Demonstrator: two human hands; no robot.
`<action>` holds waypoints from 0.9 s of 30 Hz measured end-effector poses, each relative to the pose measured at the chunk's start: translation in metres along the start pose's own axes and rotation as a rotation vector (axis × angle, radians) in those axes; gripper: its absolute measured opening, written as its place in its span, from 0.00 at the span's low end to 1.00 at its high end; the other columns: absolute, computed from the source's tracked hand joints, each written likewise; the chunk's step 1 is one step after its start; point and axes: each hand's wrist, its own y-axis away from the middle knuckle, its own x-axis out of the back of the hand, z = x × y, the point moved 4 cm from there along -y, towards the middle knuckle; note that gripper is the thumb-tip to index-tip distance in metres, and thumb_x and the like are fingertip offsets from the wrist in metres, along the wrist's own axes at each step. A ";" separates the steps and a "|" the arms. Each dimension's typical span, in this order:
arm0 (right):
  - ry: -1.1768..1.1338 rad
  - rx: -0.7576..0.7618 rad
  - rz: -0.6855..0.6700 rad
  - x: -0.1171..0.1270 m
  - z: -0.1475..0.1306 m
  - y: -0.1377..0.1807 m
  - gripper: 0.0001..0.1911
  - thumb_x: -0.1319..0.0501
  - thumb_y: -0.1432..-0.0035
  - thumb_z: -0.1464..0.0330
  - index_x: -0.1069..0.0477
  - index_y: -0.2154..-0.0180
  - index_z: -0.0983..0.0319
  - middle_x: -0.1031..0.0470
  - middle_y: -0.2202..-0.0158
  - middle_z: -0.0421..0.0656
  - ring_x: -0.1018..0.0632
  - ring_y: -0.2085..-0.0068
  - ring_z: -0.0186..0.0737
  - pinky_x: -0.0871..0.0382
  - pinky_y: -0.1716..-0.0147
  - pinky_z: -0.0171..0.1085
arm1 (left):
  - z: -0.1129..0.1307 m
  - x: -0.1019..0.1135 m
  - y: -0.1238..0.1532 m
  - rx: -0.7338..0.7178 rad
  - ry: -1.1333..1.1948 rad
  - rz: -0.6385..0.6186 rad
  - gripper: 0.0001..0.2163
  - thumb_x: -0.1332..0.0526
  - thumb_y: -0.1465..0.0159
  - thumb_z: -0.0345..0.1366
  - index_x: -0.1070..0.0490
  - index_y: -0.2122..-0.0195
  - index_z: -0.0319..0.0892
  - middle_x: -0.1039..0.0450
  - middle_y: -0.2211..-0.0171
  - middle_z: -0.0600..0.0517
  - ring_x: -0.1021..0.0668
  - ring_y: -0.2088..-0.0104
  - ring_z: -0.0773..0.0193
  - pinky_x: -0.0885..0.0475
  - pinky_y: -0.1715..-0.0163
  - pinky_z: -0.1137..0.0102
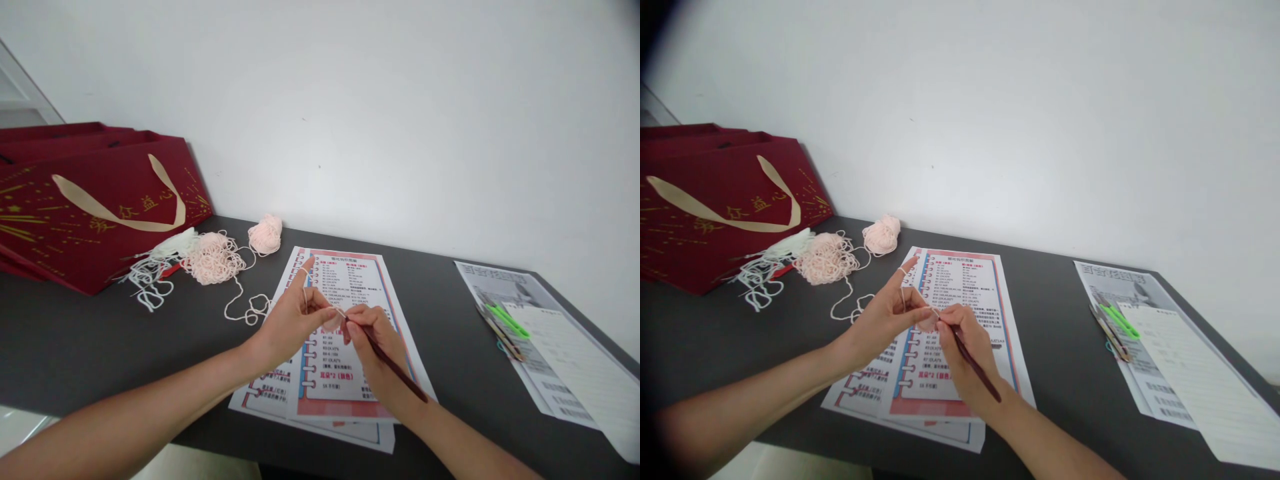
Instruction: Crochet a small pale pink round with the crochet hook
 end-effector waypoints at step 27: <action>0.135 0.006 -0.123 0.017 -0.011 -0.008 0.07 0.42 0.42 0.75 0.33 0.64 0.57 0.28 0.67 0.40 0.27 0.67 0.35 0.33 0.67 0.36 | 0.016 0.013 0.002 -0.395 -0.682 0.049 0.18 0.41 0.40 0.29 0.36 0.48 0.45 0.30 0.73 0.57 0.34 0.75 0.70 0.37 0.70 0.73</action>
